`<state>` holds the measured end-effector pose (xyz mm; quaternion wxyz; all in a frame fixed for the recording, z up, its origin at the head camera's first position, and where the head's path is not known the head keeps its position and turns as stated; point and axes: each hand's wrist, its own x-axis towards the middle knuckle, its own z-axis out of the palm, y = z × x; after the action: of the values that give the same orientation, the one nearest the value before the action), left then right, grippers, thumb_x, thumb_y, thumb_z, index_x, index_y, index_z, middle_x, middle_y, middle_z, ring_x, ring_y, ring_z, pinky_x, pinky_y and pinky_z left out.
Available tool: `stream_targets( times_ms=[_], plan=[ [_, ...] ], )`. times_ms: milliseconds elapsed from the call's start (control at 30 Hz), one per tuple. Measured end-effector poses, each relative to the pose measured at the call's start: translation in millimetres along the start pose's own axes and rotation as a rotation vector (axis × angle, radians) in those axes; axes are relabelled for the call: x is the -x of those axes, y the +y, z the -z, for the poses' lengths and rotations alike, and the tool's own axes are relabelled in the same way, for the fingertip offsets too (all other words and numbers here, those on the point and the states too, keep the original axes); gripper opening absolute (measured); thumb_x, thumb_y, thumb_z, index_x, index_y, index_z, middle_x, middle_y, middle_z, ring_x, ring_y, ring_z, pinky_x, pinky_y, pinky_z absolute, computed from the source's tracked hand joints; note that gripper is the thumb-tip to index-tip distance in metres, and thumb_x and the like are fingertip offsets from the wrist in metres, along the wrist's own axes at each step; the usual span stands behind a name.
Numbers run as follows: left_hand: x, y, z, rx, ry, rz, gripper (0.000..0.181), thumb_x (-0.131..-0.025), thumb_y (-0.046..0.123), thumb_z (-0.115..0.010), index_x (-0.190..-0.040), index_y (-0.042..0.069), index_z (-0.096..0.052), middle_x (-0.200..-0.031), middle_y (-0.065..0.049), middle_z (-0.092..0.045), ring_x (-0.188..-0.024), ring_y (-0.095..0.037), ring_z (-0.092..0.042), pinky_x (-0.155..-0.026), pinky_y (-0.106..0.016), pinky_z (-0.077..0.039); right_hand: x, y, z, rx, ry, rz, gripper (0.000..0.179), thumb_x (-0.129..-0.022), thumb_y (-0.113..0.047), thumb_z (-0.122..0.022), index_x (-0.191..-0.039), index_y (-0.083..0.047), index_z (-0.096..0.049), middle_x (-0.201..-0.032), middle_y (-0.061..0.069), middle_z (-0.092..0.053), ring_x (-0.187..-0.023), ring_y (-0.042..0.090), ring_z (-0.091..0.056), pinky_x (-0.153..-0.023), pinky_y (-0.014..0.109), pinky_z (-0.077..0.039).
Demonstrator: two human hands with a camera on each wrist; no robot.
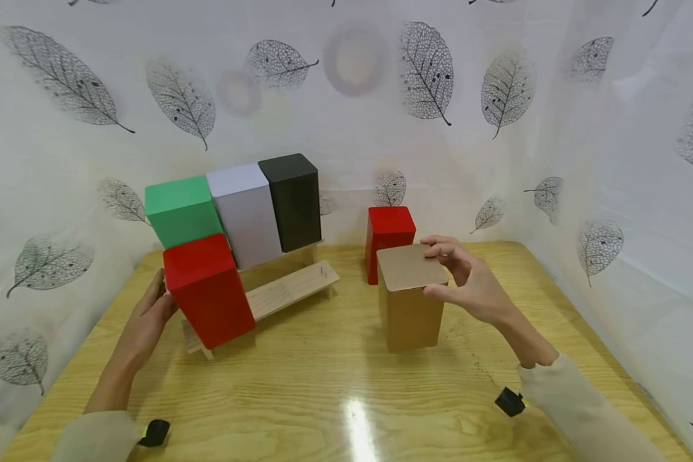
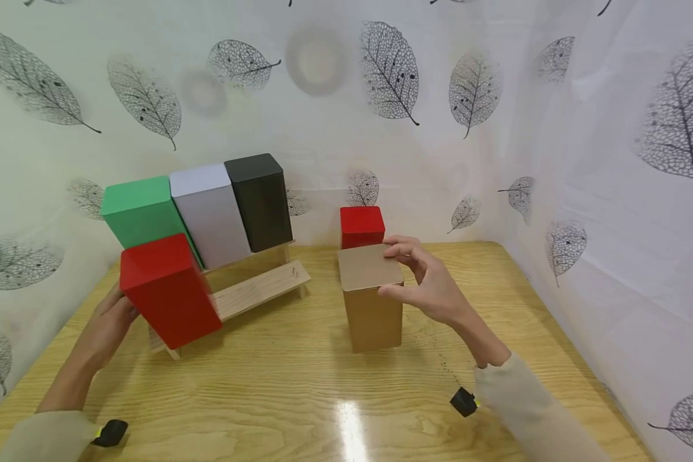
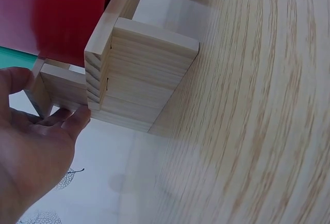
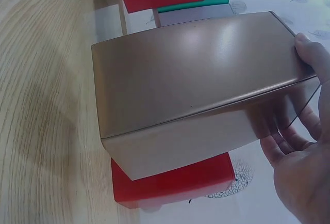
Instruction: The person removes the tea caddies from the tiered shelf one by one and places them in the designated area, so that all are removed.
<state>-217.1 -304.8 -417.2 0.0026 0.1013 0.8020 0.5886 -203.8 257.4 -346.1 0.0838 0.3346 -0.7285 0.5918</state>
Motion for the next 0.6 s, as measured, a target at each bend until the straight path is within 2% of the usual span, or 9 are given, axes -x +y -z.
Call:
stream_targets(
  times_ms=[300,600],
  plan=[
    [0.0,0.0,-0.4,0.020,-0.001,-0.014,0.072,-0.115,0.039,-0.032,-0.164,0.016,0.015,-0.171,-0.014,0.012,-0.152,-0.025,-0.025,-0.104,-0.008,-0.036,7.1,1,13,-0.011,0.036,0.011,0.046,-0.080,0.026,-0.069,-0.122,0.017,-0.053,-0.146,0.028,-0.042,-0.133,0.022,-0.048,-0.106,0.023,-0.042],
    [-1.0,0.8,-3.6,0.083,-0.004,-0.049,0.075,-0.113,0.041,-0.037,-0.165,0.015,0.010,-0.173,-0.008,0.009,-0.154,-0.021,-0.017,-0.102,-0.007,-0.037,14.4,1,30,-0.017,0.093,-0.010,0.046,-0.081,0.028,-0.067,-0.123,0.018,-0.052,-0.148,0.030,-0.040,-0.135,0.022,-0.048,-0.104,0.022,-0.043]
  ],
)
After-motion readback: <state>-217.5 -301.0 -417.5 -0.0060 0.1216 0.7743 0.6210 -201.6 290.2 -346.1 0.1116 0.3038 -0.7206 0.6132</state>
